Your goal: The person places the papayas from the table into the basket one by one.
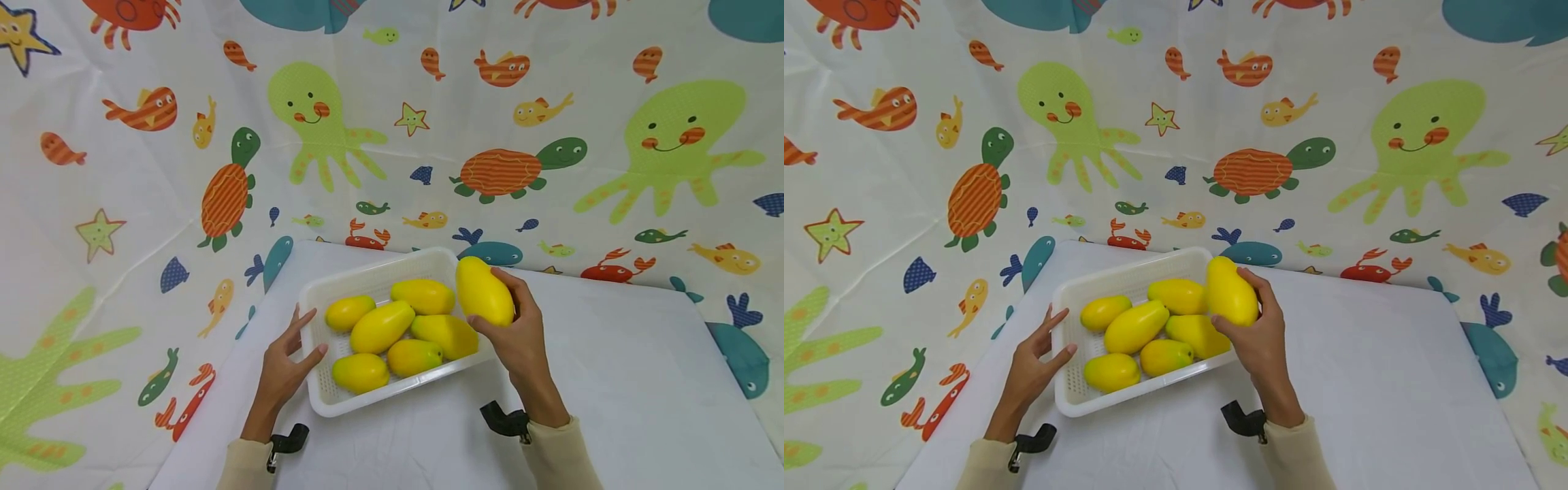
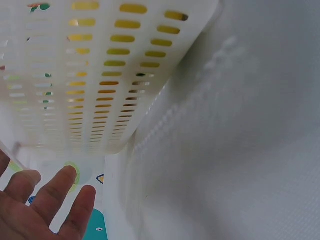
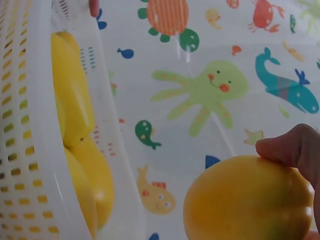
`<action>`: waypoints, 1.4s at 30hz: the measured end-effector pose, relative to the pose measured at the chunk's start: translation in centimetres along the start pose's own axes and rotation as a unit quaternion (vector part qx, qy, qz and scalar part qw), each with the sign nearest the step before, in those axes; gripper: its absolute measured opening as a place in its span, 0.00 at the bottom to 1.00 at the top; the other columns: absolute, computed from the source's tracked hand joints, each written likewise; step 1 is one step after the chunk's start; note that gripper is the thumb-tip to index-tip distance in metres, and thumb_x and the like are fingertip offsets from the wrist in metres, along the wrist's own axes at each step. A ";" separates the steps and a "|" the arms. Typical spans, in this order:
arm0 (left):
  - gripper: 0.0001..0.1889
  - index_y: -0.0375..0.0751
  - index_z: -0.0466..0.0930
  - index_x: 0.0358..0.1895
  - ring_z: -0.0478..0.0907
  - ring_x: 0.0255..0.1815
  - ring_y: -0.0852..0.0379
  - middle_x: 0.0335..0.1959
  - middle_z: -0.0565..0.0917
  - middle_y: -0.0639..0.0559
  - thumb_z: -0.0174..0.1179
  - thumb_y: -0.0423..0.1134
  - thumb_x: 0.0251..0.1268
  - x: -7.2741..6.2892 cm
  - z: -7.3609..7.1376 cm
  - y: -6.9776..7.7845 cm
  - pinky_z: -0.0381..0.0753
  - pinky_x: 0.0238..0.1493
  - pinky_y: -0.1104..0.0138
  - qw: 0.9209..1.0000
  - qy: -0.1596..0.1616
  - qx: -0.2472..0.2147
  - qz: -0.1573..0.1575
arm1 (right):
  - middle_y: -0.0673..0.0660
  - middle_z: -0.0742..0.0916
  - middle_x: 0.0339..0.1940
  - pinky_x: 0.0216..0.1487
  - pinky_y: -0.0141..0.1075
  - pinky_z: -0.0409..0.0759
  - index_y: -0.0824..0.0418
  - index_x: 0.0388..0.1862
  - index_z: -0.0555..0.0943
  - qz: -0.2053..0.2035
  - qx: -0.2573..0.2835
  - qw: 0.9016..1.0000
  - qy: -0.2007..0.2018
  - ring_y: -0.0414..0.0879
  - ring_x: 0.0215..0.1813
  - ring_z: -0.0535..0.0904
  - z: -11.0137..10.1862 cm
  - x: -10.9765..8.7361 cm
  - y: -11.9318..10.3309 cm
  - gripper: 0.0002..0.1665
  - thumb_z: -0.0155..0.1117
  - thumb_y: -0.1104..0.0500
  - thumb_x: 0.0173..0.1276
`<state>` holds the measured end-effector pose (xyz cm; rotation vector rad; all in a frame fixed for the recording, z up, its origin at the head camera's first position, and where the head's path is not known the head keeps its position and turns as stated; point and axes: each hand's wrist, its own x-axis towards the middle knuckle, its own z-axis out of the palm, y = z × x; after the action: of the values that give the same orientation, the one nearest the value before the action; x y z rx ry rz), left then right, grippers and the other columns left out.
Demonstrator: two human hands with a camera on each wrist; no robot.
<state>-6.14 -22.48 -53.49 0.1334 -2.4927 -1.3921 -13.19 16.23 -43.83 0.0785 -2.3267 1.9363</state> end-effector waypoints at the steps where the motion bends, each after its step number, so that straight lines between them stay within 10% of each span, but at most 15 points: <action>1: 0.36 0.59 0.70 0.80 0.67 0.82 0.36 0.88 0.53 0.58 0.70 0.49 0.69 0.0 0.0 0.0 0.74 0.74 0.40 1.000 0.000 0.000 -0.001 | 0.47 0.75 0.77 0.70 0.45 0.80 0.41 0.80 0.69 -0.004 0.001 1.000 -0.004 0.51 0.67 0.75 0.2 0.0 0.0 0.53 0.80 0.68 0.59; 42: 0.36 0.61 0.70 0.80 0.63 0.85 0.39 0.88 0.53 0.60 0.70 0.49 0.69 0.0 -0.1 -0.2 0.71 0.76 0.40 1.000 -0.001 -0.009 -0.003 | 0.49 0.81 0.71 0.72 0.52 0.78 0.46 0.72 0.78 -0.015 0.074 0.990 -0.123 0.53 0.66 0.77 8.5 -1.2 -0.8 0.42 0.80 0.63 0.59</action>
<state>-6.15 -22.64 -53.58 0.1368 -2.4824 -1.4186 -12.35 7.66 -44.74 0.3836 -2.3023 2.1930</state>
